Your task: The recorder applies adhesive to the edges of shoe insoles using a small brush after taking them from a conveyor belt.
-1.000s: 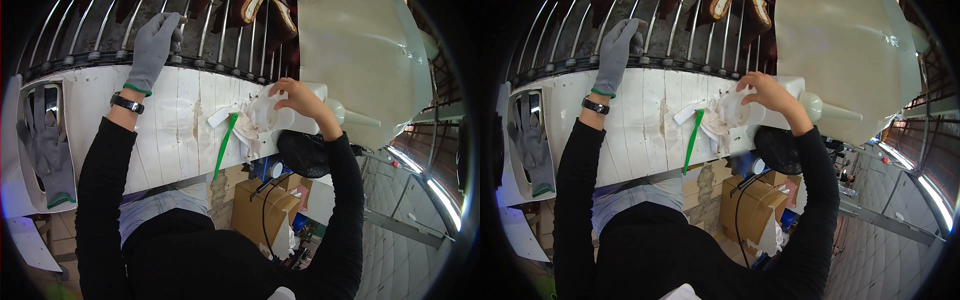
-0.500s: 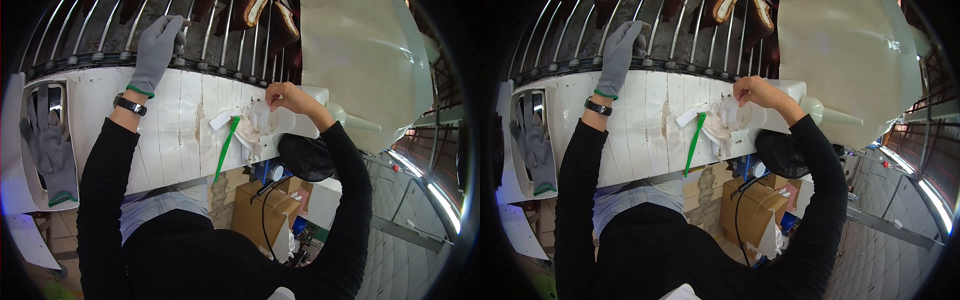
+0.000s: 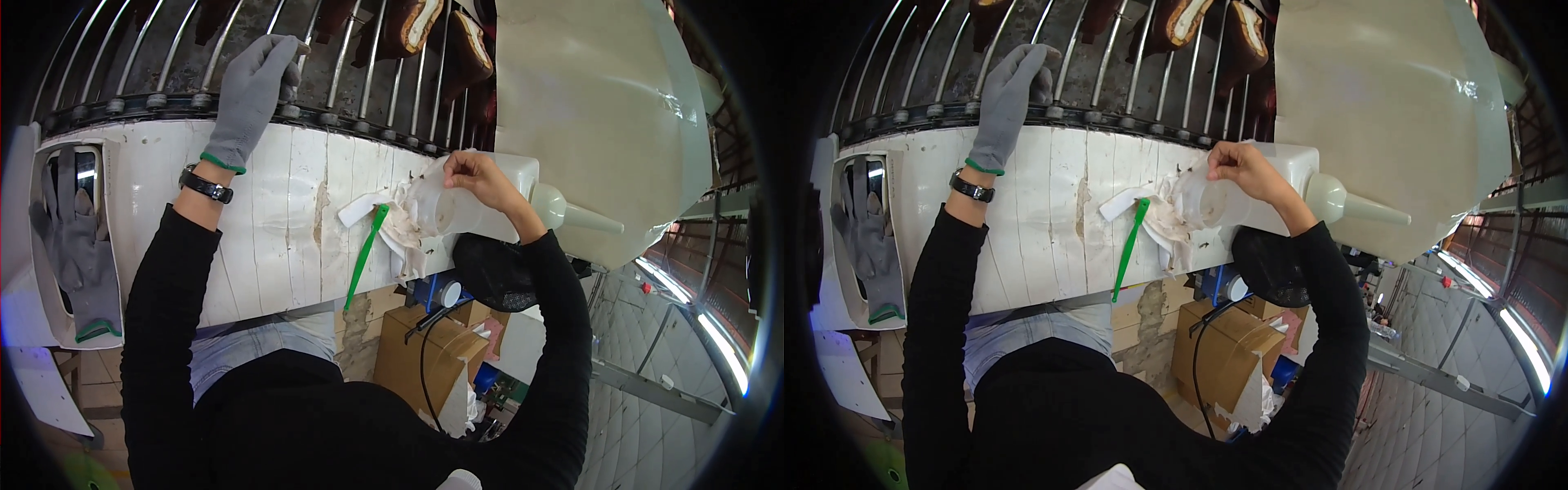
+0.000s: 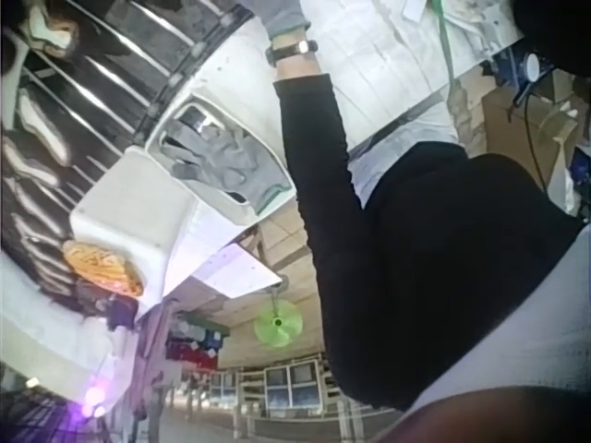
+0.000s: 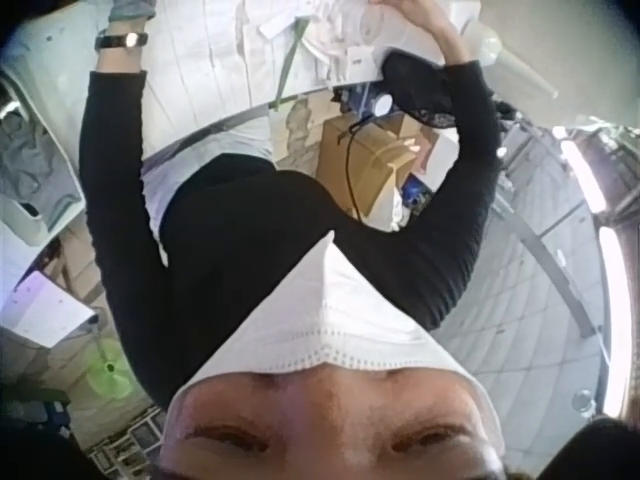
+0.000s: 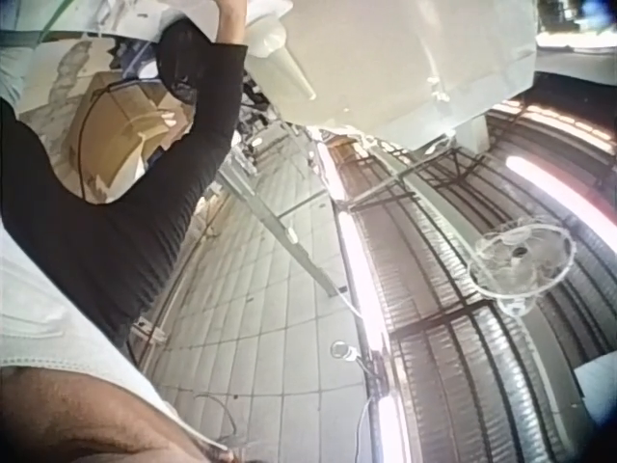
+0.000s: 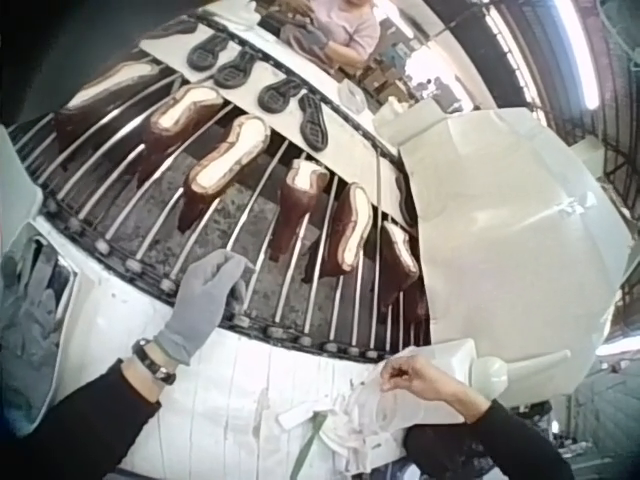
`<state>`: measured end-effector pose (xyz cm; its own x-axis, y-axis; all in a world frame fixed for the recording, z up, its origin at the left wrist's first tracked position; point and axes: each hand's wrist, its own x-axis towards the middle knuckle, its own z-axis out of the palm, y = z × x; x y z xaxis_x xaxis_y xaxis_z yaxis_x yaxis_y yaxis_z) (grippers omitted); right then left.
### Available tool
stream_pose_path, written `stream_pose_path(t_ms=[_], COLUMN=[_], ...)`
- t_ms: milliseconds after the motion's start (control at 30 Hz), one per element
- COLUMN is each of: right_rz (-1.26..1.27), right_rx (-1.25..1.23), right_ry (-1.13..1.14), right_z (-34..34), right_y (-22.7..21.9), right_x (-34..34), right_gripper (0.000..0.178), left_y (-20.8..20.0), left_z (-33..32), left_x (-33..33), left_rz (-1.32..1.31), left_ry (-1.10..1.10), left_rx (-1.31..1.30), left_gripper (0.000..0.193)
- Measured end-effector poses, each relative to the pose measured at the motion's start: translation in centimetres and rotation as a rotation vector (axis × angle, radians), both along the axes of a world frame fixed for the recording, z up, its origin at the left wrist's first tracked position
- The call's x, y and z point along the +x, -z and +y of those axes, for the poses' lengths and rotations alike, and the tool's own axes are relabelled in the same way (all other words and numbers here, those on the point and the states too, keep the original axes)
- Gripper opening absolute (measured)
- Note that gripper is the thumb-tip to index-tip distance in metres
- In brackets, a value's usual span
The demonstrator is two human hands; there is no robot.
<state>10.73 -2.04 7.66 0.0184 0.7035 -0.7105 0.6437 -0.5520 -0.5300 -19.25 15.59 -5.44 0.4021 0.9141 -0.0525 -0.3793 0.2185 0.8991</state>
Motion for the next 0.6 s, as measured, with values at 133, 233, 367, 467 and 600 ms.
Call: stream_pose_path(t_ms=[133,233,367,467,600], right_rz=[-0.227,-0.188,0.010,-0.029,-0.322], right_rx=[0.225,0.306,0.432,0.468,0.299], right_ry=[0.018,0.168,0.364,0.353,-0.108], right_z=[-0.2,0.3,1.7,3.2,2.9], right_y=[-0.1,-0.6,-2.5,-4.3,-3.2], right_x=[-0.9,-1.1,-0.6,-1.6,-1.8], right_gripper=[0.008,0.007,0.005,0.013,0.012], left_y=[0.2,0.3,0.4,0.4,0.5], left_z=[0.0,0.0,0.0,0.0,0.0], left_x=[0.2,0.2,0.2,0.2,0.0], left_rz=[0.049,0.045,0.045,0.066,0.057], left_ry=[0.013,-0.003,0.004,-0.009,-0.011], left_rx=[0.034,0.051,0.072,0.080,0.081], left_gripper=[0.028,0.028,0.029,0.029,0.029])
